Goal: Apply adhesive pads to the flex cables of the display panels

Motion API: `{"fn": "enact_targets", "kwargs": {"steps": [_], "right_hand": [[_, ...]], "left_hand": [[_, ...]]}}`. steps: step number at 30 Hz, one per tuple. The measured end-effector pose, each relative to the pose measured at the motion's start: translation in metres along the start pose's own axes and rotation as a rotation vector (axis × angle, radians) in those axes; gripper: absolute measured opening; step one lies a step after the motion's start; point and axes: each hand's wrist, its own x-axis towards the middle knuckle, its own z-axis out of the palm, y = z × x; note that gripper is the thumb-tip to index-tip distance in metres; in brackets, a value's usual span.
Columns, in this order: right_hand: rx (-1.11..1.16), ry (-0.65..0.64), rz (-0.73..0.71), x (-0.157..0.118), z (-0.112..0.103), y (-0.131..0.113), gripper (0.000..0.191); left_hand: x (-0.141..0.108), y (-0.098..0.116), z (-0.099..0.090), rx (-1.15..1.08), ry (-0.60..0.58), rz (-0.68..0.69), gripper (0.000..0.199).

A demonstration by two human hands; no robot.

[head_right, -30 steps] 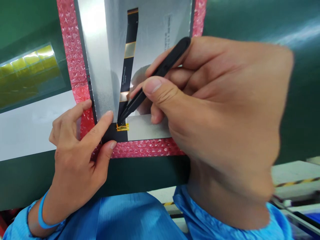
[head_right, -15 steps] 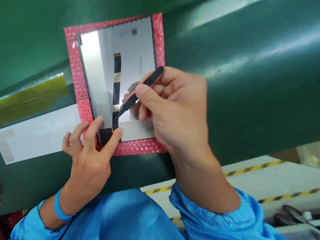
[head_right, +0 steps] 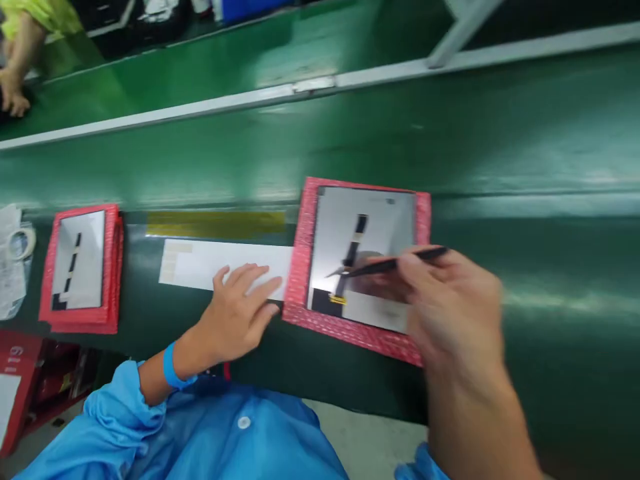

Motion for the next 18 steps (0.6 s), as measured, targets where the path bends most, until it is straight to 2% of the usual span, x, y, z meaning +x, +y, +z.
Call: {"fn": "enact_targets", "kwargs": {"steps": [2,3,6,8,10,12,14,16,18], "right_hand": [[-0.006,0.044,-0.048,-0.013,0.017,-0.008,0.026],[-0.01,0.012,-0.061,-0.02,0.031,-0.012,0.024],[0.023,-0.219,-0.064,-0.039,0.093,-0.011,0.023],[0.06,-0.313,-0.073,-0.044,0.141,0.0,0.025],[0.073,-0.359,-0.096,-0.041,0.18,0.018,0.028],[0.057,-0.369,-0.095,-0.034,0.203,0.034,0.032],[0.03,-0.364,-0.079,-0.029,0.21,0.046,0.035],[0.001,-0.352,-0.07,-0.026,0.208,0.05,0.035],[-0.032,-0.331,-0.067,-0.025,0.202,0.05,0.034]], "left_hand": [[-0.012,-0.045,-0.02,0.002,0.084,-0.099,0.037],[-0.019,-0.068,-0.029,0.021,0.109,-0.147,0.04],[-0.034,-0.124,-0.046,0.05,0.102,-0.204,0.048],[-0.036,-0.142,-0.047,0.045,0.081,-0.198,0.047],[-0.035,-0.145,-0.042,0.045,0.081,-0.185,0.047],[-0.033,-0.139,-0.039,0.062,0.082,-0.171,0.048],[-0.031,-0.129,-0.04,0.085,0.061,-0.162,0.043],[-0.03,-0.118,-0.045,0.076,0.041,-0.165,0.042],[-0.029,-0.107,-0.053,0.043,0.017,-0.174,0.055]]}}
